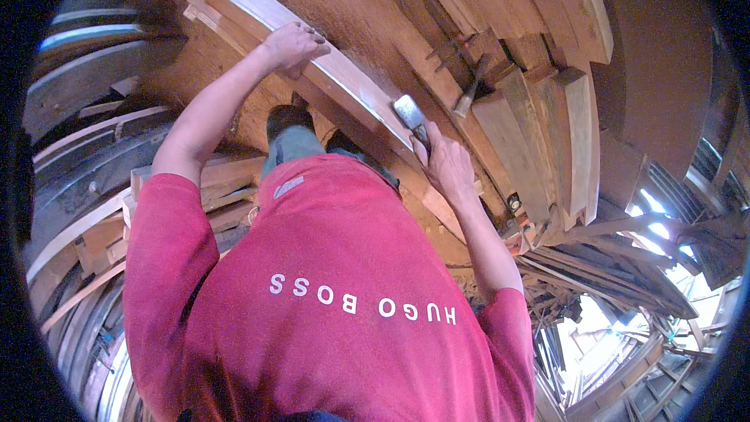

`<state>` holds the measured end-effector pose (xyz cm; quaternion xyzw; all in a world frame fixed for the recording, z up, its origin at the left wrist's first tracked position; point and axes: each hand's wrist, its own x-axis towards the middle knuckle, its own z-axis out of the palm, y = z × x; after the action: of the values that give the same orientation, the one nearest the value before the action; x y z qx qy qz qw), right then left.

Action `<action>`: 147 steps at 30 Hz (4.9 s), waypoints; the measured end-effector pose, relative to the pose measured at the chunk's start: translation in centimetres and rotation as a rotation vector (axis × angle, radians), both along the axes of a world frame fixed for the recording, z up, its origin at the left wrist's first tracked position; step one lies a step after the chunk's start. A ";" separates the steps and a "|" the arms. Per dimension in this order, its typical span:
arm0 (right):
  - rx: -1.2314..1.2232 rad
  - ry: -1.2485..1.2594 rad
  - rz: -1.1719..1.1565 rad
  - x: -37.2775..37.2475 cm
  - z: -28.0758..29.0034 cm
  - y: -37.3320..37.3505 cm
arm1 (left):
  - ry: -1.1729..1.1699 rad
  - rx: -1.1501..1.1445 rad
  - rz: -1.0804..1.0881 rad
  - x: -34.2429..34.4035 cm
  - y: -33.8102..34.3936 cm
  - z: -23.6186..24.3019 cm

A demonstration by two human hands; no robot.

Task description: The person shapes a piece of wood by striking it with a hand tool and then using a power tool to smooth the edges.

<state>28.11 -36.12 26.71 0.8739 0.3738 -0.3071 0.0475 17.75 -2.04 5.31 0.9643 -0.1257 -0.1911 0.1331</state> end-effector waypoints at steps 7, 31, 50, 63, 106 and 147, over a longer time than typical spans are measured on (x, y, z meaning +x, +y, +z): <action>-0.093 0.008 0.088 -0.5 -1.9 -0.7 | -0.171 0.004 -0.058 0.3 0.0 -0.7; -0.068 0.027 0.059 -0.7 -1.2 -0.1 | -0.147 0.026 -0.051 0.1 -0.5 -0.7; 0.062 0.014 0.034 -0.8 -0.3 2.3 | -0.130 0.044 -0.027 -0.1 -0.4 -1.0; -0.068 0.008 0.080 -0.3 -1.2 0.0 | 0.041 0.014 -0.003 0.6 -1.0 0.5; 0.404 -0.281 -0.038 12.7 -17.9 11.4 | 0.067 0.073 0.151 -7.0 -5.1 1.6; 0.759 0.467 -0.378 2.1 -22.9 35.9 | -0.376 0.296 1.727 -2.9 13.5 -8.3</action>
<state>30.25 -0.19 3.76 0.7900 0.2948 -0.3403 -0.4162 14.82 11.43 -2.96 0.7456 0.6499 0.1227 0.0820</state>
